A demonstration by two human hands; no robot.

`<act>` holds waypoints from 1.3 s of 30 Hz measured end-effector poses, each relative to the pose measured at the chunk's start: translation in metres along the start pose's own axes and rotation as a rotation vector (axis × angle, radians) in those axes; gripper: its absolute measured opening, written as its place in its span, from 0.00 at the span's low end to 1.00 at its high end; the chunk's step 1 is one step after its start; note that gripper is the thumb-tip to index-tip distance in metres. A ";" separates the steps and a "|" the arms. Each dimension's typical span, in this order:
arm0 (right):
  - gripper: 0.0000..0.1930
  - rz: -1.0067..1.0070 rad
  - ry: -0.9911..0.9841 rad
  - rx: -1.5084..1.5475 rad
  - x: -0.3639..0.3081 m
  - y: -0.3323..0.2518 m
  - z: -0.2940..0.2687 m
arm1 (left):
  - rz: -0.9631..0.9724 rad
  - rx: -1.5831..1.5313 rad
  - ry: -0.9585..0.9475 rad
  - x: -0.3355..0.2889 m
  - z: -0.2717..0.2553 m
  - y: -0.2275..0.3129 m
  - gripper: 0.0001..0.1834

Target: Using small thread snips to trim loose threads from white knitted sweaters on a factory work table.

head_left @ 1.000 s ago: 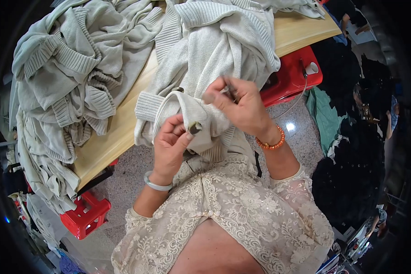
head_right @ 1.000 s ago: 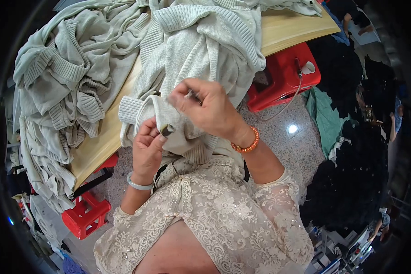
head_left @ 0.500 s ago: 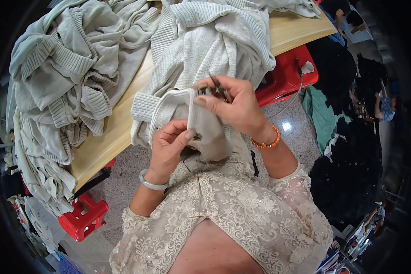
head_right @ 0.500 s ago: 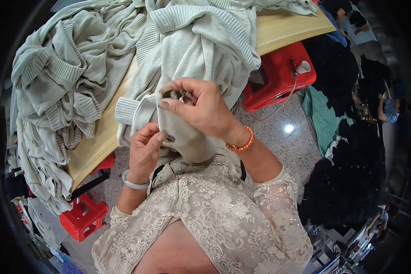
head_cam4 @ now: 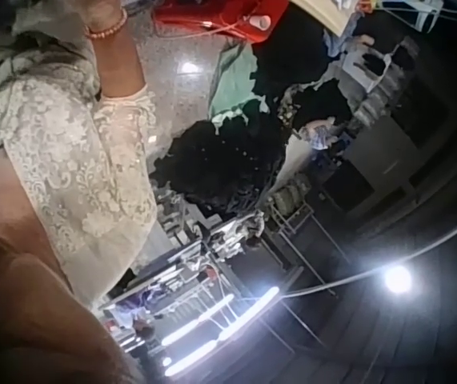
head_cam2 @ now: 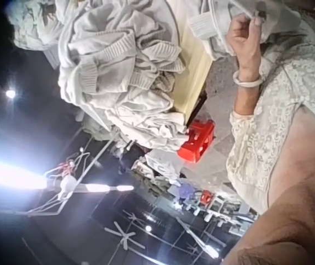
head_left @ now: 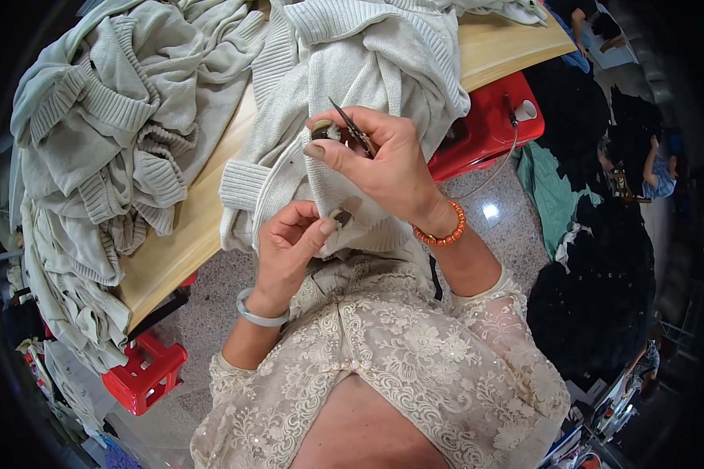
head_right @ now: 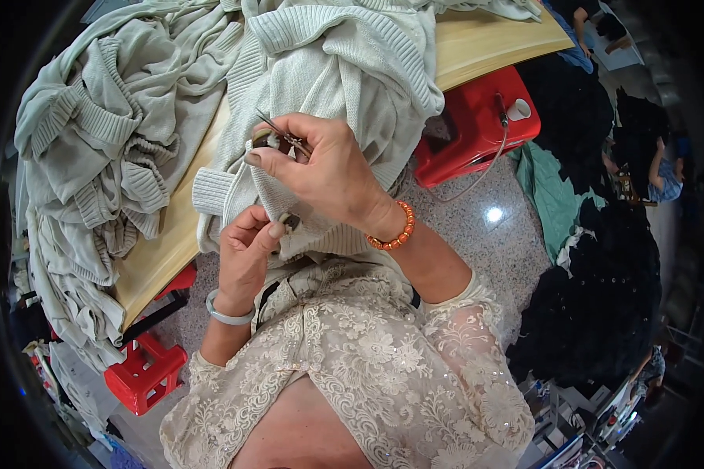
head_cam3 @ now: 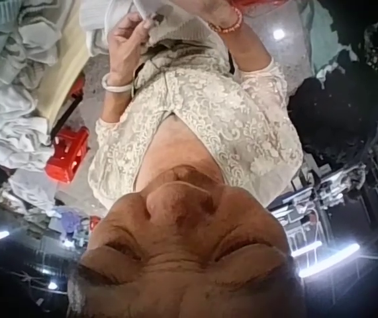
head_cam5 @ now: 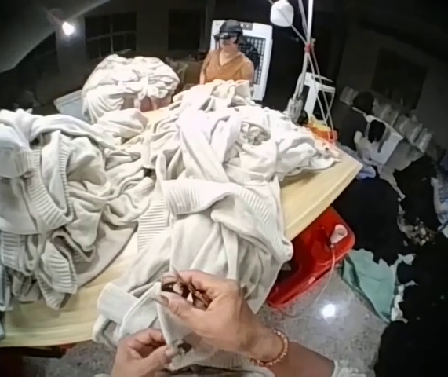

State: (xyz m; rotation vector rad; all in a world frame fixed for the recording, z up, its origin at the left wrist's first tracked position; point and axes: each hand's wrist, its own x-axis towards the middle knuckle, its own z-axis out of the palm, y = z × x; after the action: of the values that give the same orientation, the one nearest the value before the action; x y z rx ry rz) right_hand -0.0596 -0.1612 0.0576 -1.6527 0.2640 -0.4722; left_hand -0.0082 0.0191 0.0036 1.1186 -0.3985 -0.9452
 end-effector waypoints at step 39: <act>0.05 -0.005 -0.254 -0.097 -0.037 0.002 -0.013 | 0.248 0.074 0.028 -0.006 0.017 0.019 0.26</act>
State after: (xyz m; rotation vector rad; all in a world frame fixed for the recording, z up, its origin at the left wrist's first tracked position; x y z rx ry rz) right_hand -0.0981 -0.1571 0.0516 -1.7881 0.0954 -0.2526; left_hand -0.0151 0.0167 0.0291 1.1195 -0.5394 -0.7008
